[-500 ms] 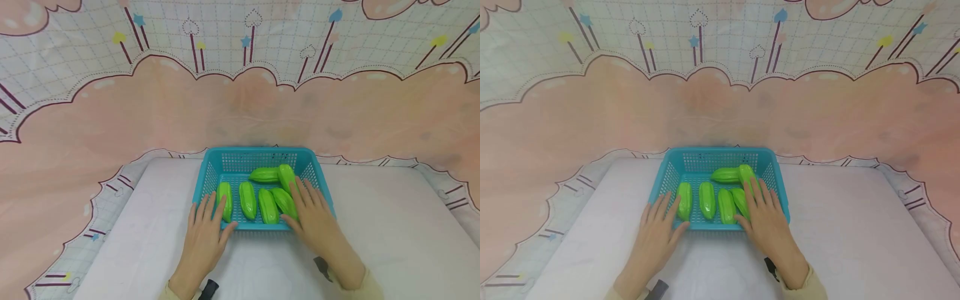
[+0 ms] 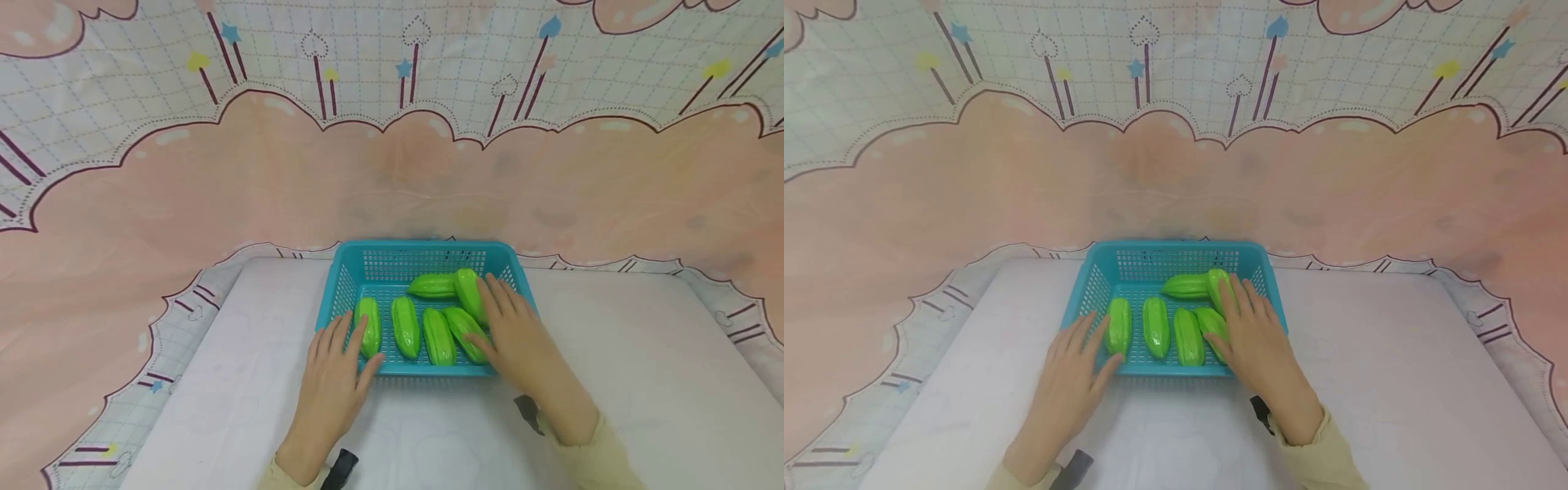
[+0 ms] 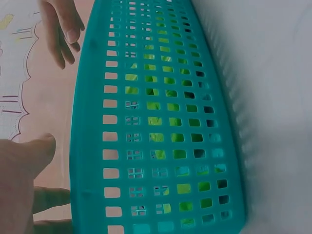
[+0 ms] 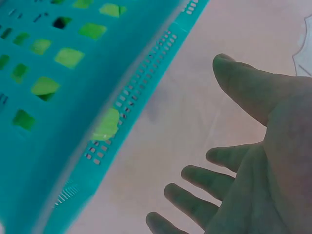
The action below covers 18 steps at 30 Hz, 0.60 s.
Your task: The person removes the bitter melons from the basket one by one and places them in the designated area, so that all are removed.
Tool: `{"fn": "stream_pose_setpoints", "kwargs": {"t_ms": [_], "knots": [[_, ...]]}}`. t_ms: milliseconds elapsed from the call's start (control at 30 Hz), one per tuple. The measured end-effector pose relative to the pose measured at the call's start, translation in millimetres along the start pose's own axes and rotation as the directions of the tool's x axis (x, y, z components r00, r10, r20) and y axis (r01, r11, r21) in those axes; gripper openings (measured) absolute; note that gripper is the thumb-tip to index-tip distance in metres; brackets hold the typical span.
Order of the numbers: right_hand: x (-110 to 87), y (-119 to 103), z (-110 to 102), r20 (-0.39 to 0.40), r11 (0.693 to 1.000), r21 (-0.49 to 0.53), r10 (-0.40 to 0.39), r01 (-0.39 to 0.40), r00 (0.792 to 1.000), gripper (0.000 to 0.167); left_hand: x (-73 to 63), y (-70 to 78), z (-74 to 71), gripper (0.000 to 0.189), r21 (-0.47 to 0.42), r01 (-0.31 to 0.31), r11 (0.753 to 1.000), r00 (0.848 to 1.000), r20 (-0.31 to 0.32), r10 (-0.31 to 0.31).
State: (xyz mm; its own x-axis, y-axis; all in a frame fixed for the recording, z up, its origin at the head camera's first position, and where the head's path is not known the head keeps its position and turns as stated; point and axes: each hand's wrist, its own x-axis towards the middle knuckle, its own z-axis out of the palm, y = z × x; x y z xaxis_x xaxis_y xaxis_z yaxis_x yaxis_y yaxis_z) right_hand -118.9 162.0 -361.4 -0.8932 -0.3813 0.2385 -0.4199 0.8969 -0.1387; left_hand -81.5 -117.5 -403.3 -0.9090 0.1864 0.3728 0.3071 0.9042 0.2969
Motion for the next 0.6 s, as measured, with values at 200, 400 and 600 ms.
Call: {"fn": "stream_pose_setpoints", "kwargs": {"t_ms": [200, 400, 600], "knots": [[7.5, -0.1, -5.1, -0.006, 1.000, 0.012, 0.009, -0.009, 1.000, 0.082, 2.2, -2.3, -1.3, 0.060, -0.008, -0.007, 1.000, 1.000, -0.023, 0.007], [15.1, 0.3, -6.1, 0.000, 1.000, 0.013, 0.011, -0.011, 1.000, 0.081, 4.7, -5.1, -2.1, 0.062, -0.015, 0.010, 1.000, 1.000, -0.025, -0.011], [21.8, 2.2, -5.4, 0.022, 1.000, 0.025, 0.016, -0.017, 1.000, 0.080, 8.4, -8.4, -1.2, 0.061, -0.024, 0.032, 0.999, 0.999, -0.034, -0.032]]}}
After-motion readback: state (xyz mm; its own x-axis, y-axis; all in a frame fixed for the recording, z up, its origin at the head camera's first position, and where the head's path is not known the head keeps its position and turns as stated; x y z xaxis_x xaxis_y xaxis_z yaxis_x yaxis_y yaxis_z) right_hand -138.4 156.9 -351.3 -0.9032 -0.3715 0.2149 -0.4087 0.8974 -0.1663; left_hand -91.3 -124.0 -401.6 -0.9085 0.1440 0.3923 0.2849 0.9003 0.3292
